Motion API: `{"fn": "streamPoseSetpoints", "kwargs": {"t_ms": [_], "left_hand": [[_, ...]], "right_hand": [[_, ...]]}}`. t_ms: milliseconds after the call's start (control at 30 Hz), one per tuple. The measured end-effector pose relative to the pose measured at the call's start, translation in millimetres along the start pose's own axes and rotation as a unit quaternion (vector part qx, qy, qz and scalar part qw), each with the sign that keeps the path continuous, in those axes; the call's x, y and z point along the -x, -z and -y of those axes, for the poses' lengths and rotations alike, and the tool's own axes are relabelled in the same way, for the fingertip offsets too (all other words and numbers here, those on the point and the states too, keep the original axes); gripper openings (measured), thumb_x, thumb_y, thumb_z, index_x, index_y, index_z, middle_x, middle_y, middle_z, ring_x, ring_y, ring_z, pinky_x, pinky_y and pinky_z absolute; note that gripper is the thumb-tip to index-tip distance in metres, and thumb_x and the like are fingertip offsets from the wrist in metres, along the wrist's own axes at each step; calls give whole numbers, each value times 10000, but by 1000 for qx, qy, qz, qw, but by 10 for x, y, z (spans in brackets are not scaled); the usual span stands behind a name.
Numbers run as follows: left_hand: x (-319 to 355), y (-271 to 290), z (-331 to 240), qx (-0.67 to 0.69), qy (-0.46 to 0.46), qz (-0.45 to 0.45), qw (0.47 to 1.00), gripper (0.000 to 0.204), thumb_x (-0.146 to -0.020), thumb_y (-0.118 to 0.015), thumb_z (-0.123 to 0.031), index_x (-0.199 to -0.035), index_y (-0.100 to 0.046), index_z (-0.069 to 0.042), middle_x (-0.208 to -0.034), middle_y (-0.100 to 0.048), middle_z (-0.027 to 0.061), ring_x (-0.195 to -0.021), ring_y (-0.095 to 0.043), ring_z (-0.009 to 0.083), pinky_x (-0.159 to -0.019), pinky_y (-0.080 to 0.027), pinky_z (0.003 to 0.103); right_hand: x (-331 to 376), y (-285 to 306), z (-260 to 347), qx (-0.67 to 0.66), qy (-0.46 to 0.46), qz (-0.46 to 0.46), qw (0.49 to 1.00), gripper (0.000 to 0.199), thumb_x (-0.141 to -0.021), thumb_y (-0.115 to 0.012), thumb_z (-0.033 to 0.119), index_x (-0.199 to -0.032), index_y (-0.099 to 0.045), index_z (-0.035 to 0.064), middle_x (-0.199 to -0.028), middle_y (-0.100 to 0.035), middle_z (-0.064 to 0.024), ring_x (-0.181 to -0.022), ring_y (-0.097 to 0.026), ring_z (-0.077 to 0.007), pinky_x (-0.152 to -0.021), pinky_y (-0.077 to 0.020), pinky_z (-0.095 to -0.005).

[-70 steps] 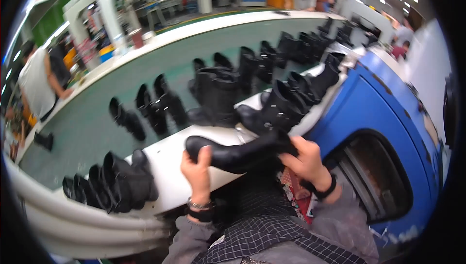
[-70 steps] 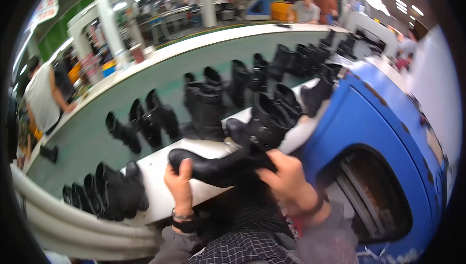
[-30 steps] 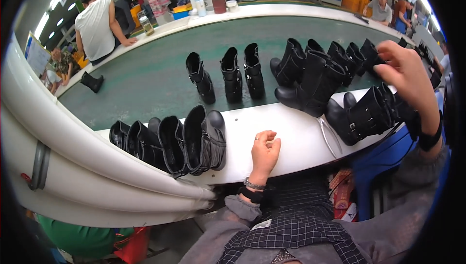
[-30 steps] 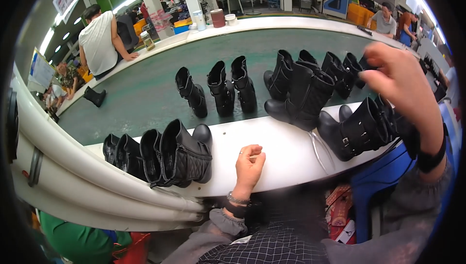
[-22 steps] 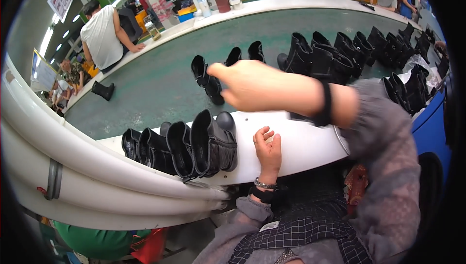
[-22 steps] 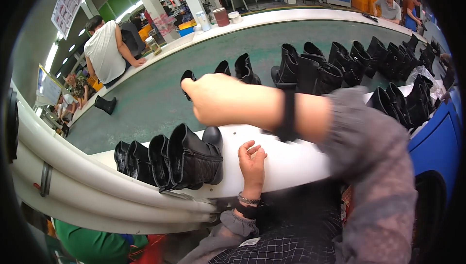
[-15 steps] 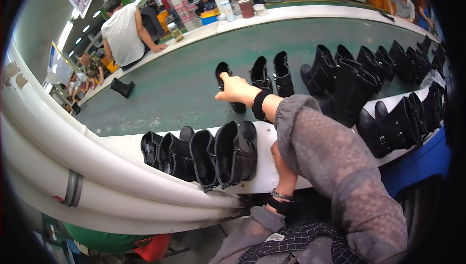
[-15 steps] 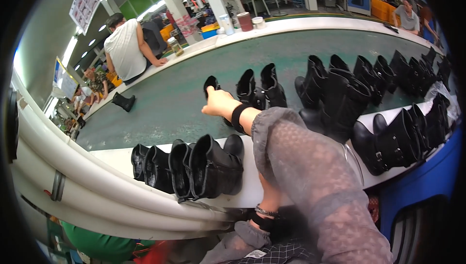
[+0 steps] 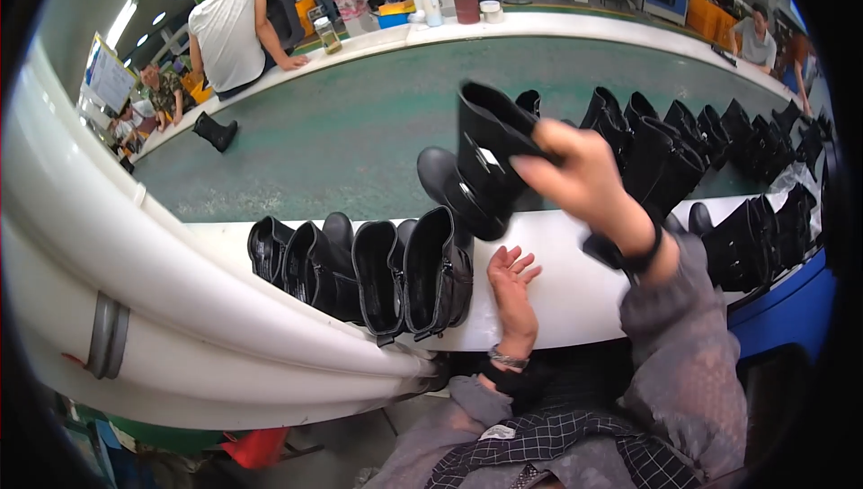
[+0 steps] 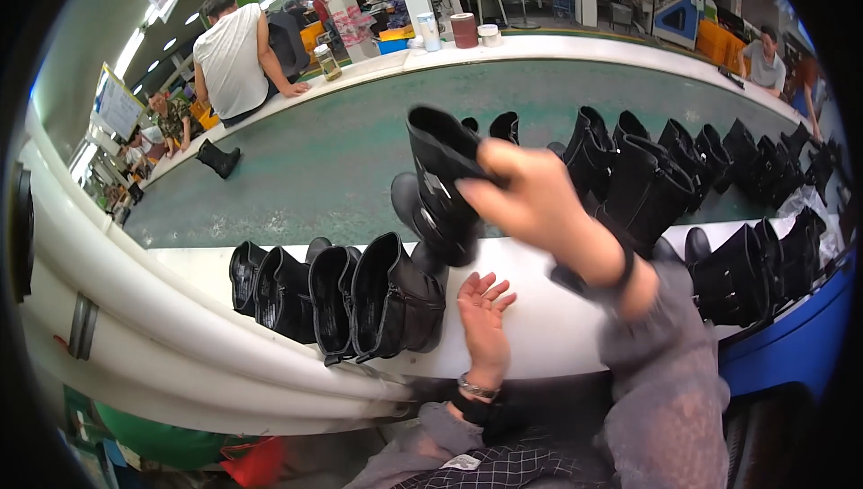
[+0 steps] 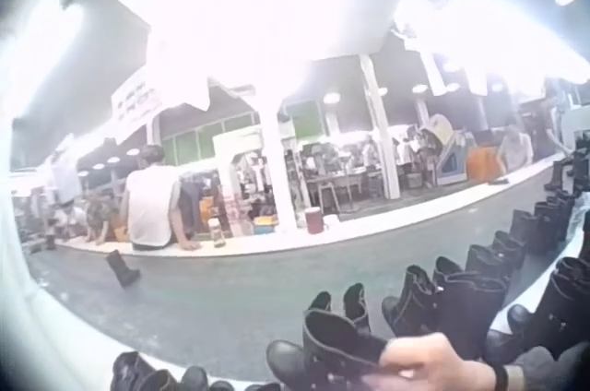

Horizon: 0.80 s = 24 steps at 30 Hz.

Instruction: The recorder is inspecting and assembling black leather boots at a footwear production line.

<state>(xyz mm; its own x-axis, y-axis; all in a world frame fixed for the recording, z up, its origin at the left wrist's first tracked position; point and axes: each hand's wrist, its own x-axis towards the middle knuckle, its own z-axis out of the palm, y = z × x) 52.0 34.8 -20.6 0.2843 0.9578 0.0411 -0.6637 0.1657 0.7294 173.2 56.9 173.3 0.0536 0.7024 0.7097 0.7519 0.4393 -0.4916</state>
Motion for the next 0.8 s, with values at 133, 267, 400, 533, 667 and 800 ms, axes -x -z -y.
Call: {"fn": "streamPoseSetpoints", "kwargs": {"t_ms": [133, 267, 400, 533, 667, 800], "left_hand": [[-106, 158, -253, 246, 64, 91, 963, 609, -934, -536, -507, -1353, -431, -78, -1262, -549, 67, -1178, -522, 226, -1032, -392, 383], [27, 38, -375, 141, 54, 92, 984, 560, -836, -726, -154, -1323, -463, -73, -1226, -553, 38, -1094, -554, 180, -998, -436, 341], [129, -93, -481, 54, -2, 138, 989, 494, -805, -748, -72, -1243, -520, -74, -1109, -614, 34, -985, -597, 144, -917, -489, 301], [236, -144, -530, -27, -50, 197, 979, 507, -790, -768, -45, -1229, -516, -55, -1093, -630, 35, -988, -607, 132, -921, -484, 293], [312, -149, -528, -53, -52, 216, 974, 544, -774, -785, -30, -1239, -505, -48, -1120, -627, 39, -1010, -606, 132, -917, -488, 286], [328, -124, -506, -69, -48, 239, 967, 576, -763, -788, -11, -1256, -493, -57, -1131, -626, 42, -1012, -612, 134, -909, -499, 281]], "right_hand": [[1096, 581, 511, 84, 120, 84, 986, 139, -683, -723, 62, -701, -589, 28, -804, -634, -158, -592, -623, -275, -514, -476, -321], [1951, 618, 689, -12, 44, 111, 993, 188, -652, -749, 137, -806, -700, 41, -996, -684, -196, -659, -682, -283, -601, -559, -322], [2553, 660, 694, 33, -56, 125, 990, 363, -673, -757, 124, -1011, -680, 16, -1166, -637, -218, -806, -702, -318, -697, -561, -333], [2978, 519, 555, 51, -138, 98, 984, 600, -692, -773, 121, -1245, -579, -8, -1172, -645, -181, -914, -694, -300, -768, -553, -317], [3186, 400, 492, 62, -145, 114, 981, 588, -724, -769, 111, -1257, -561, -27, -1147, -660, -161, -966, -687, -274, -802, -548, -313], [3221, 336, 547, 89, -161, 84, 979, 500, -776, -746, 98, -1221, -574, -50, -1116, -666, -162, -959, -685, -252, -813, -543, -295]]}}
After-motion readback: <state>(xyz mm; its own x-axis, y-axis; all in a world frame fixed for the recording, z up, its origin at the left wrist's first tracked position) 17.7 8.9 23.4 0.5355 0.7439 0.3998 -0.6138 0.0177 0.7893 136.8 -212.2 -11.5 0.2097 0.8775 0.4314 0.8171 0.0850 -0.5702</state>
